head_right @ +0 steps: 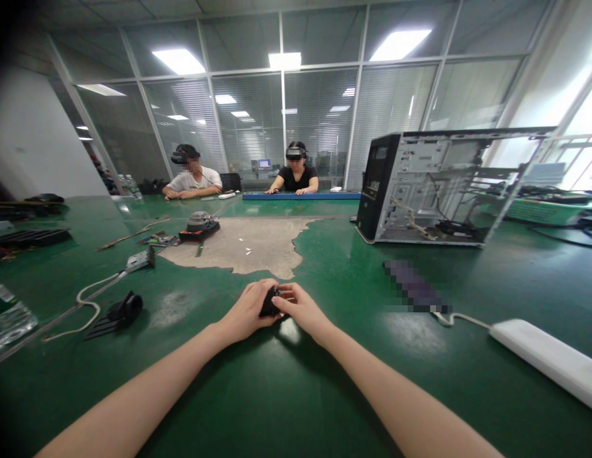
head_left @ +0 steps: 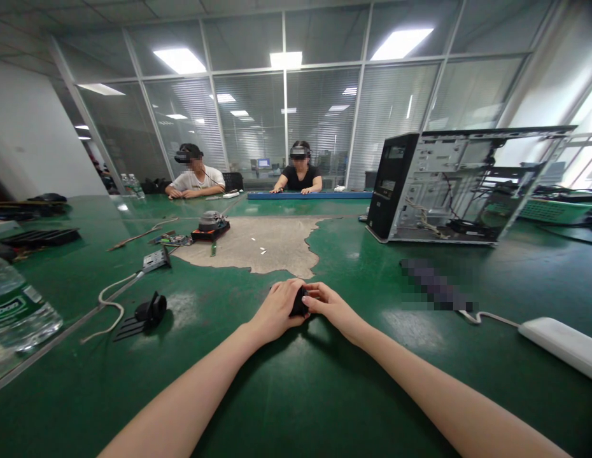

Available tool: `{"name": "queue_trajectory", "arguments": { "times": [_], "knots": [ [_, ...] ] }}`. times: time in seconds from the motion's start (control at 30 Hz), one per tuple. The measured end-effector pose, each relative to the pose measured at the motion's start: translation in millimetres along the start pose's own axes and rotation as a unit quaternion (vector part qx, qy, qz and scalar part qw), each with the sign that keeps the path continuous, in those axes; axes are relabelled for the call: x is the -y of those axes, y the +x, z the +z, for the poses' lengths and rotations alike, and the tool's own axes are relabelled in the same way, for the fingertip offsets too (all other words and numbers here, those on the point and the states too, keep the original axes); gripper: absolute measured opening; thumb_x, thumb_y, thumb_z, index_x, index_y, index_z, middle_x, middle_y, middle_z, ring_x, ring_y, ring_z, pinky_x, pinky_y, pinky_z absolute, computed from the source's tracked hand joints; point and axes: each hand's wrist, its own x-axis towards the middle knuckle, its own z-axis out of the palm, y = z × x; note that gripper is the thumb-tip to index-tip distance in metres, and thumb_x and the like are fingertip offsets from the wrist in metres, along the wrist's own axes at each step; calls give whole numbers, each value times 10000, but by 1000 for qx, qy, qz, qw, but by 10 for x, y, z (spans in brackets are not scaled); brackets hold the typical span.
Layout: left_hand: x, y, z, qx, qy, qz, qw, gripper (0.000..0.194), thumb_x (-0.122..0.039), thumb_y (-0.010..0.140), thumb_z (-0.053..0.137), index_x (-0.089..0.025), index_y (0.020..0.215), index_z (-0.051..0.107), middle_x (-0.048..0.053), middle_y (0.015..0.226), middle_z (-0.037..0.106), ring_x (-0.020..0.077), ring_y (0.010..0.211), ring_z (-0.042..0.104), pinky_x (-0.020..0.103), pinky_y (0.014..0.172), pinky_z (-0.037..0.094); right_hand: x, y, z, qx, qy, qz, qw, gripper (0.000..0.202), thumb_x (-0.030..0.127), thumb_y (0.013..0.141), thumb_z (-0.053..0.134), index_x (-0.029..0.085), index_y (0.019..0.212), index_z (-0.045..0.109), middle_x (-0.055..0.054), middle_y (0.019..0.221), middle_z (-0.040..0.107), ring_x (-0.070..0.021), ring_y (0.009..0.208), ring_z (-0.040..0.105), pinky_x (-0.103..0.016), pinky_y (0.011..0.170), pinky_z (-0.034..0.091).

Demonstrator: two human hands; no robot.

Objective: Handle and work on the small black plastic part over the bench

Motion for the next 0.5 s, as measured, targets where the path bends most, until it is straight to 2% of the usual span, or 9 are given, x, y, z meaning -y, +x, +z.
{"name": "queue_trajectory", "arguments": {
  "times": [0.17,0.33,0.5],
  "knots": [
    [2,-2,-3,8,3,0,1000,514,-209,665,606,-204,1098,327,60,1074,470,216,1005,439,366,869,332,64,-38,-15,25,1,-19,1000,356,298,594,688,211,864,474,10,812,537,-137,786,525,-291,705,425],
    [-6,4,-9,12,4,-1,1000,497,-246,689,595,-200,1106,329,66,1087,467,215,1030,429,362,886,321,30,-25,7,6,10,-18,1000,281,349,681,607,203,883,477,-3,837,539,-128,747,531,-297,682,435],
    [1,2,0,13,6,-2,1000,501,-262,689,597,-195,1107,329,69,1087,468,217,1033,429,363,893,317,-31,9,-26,5,-8,1,1000,306,330,683,609,185,926,493,-31,881,547,-138,768,537,-306,697,436]
  ]
}}
